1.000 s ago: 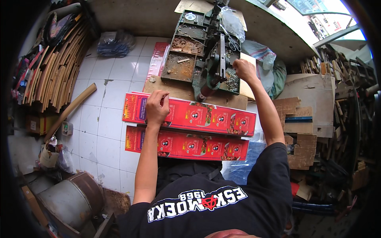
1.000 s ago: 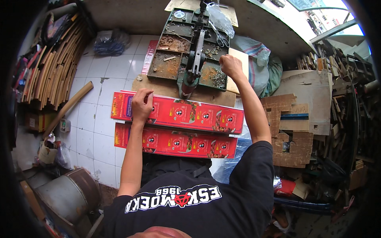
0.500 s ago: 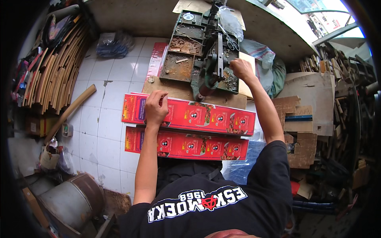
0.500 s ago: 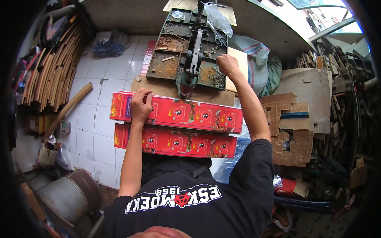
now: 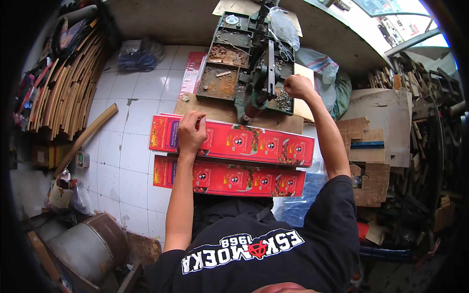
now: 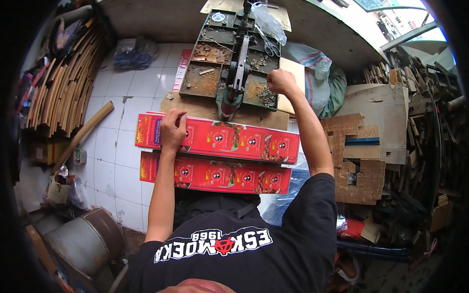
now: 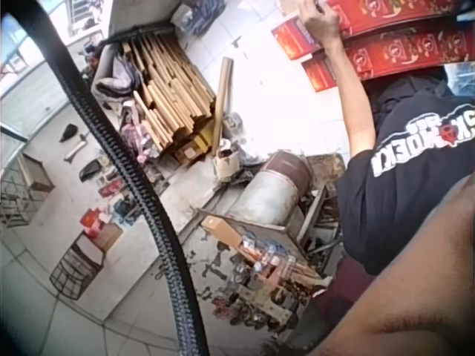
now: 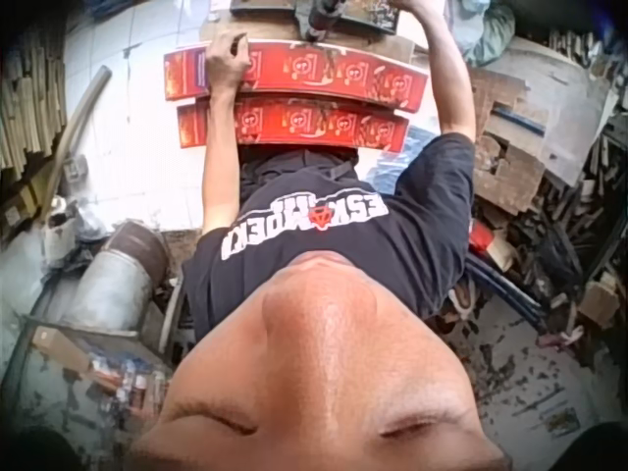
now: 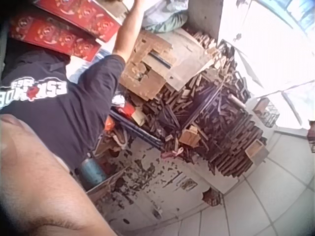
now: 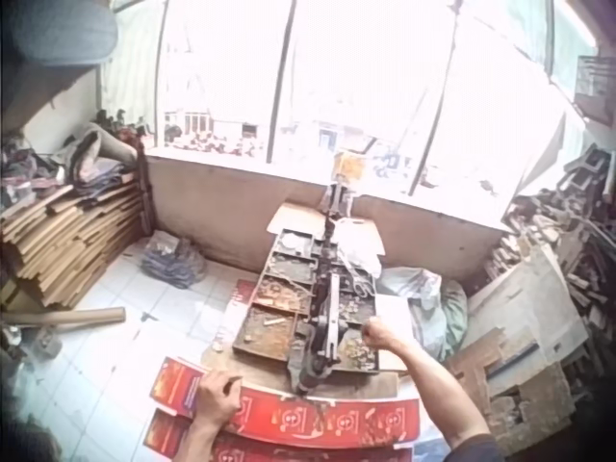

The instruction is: The person inserts a white rectangular sheet and small components into a red decorative sleeve by hand, then stacks the completed items on a workspace.

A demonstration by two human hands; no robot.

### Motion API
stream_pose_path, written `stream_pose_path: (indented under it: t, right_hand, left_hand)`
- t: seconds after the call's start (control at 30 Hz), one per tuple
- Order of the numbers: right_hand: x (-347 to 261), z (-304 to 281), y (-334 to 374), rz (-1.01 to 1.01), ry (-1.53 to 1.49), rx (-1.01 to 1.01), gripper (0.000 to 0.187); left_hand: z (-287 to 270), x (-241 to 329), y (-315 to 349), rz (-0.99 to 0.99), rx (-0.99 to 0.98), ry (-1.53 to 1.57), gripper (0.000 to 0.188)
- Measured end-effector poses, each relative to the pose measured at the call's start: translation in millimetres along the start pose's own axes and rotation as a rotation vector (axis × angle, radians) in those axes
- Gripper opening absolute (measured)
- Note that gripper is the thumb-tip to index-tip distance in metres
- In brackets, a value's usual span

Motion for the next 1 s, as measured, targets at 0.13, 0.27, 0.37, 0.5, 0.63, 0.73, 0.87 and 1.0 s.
stream_pose_path:
  t: [0.13, 0.27, 0.37, 0.5, 0.63, 0.73, 0.87, 1.0]
  right_hand:
    - [5.9, -1.5, -3.8, 0.01, -0.017, 0.023, 0.018]
    - [4.5, 4.4, -4.8, 0.008, -0.005, 0.05, 0.016]
    - [3.4, 5.4, -8.7, 0.039, 0.029, 0.064, 0.015]
    - [3.3, 0.9, -7.9, 0.028, -0.022, 0.179, 0.015]
    - [-2.5, -1.8, -5.8, 0.014, -0.063, 0.092, 0.014]
    - [-7.4, 0.9, -3.5, -0.02, -0.084, 0.1, 0.014]
    - [-9.1, 1.6, 1.7, -0.049, 0.022, 0.039, 0.015]
    - [-8.0, -10.9, 6.0, -0.085, 0.095, -0.113, 0.016]
  left_hand:
    - [0.6, 2.2, -1.7, 0.008, 0.002, -0.006, 0.01]
    - [-0.4, 3.5, -2.4, -0.01, -0.009, 0.005, 0.01]
    - [-0.6, 3.3, -2.6, 0.01, -0.003, -0.009, 0.01]
    - [0.0, 4.0, -2.7, 0.003, -0.004, 0.0, 0.01]
    - [-0.4, 1.7, -1.2, 0.011, 0.0, -0.008, 0.01]
    - [0.9, 2.1, -1.5, -0.014, -0.009, 0.006, 0.011]
    - [1.1, 2.4, -2.0, -0.022, -0.015, 0.017, 0.011]
    - [0.2, -0.9, -0.1, 0.03, 0.003, -0.016, 0.011]
Point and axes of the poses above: each hand's wrist, its own y-axis away from the middle knuckle, its own z-axis out of the palm, x = y × z, the point moved 3 cm from there along -y, towards the middle knuckle, and after that the axes turned 12 degrees about z, right-handed, at the moved point
